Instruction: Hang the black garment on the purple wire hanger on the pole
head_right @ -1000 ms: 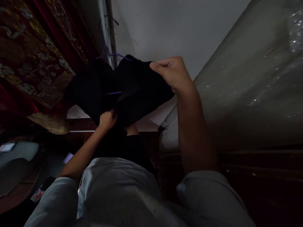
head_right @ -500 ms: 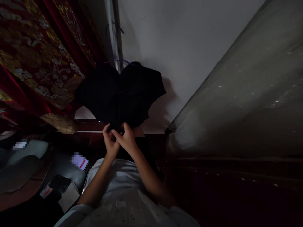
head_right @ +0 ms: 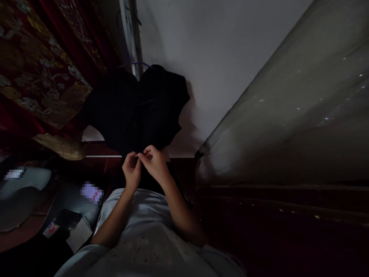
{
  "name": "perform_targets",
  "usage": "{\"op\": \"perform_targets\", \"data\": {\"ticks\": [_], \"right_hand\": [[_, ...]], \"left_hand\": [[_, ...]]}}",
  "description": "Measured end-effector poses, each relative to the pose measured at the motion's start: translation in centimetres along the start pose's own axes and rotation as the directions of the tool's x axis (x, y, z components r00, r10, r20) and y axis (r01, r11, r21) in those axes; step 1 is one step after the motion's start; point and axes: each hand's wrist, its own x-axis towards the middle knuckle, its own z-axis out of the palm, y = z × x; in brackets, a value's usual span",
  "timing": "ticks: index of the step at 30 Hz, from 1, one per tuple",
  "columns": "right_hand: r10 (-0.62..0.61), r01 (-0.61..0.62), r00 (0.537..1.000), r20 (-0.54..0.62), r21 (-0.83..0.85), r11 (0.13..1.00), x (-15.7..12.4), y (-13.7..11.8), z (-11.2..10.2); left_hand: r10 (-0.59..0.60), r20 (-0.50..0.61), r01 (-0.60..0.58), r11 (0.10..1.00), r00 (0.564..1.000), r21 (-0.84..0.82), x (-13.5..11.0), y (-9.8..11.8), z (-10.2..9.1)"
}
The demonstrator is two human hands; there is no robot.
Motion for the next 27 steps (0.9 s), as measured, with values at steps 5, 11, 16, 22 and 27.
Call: {"op": "perform_targets", "data": {"ticks": [5, 11, 16, 22, 27], "right_hand": [[0.024, -0.027, 0.999, 0.045, 0.057, 0.998, 0.3, 0.7, 0.0], [0.033, -0.028, 0.995, 0.095, -0.055, 0.998, 0.2, 1.1, -0.1], [0.076, -0.073, 0.988, 0.136, -0.027, 0.997, 0.3, 0.8, -0.7], [0.078, -0.086, 0.993, 0.084, 0.1, 0.991, 0.2, 0.4, -1.7], [0.09, -0.119, 0.983, 0.16, 0.184, 0.976, -0.3, -0.4, -1.4]], "left_hand": [[-0.019, -0.011, 0.02, 0.999, 1.0, 0.031, -0.1, 0.4, -0.3], [-0.011, 0.001, 0.011, 0.999, 1.0, 0.045, -0.3, 0.0, -0.5], [0.018, 0.019, -0.02, 0.994, 1.0, 0.103, -0.3, 0.0, -0.6], [0.33, -0.079, -0.284, 0.893, 0.941, 0.35, -0.4, 0.8, -0.7], [0.293, 0.092, -0.307, 0.903, 0.952, 0.301, -0.2, 0.3, -0.1]]}}
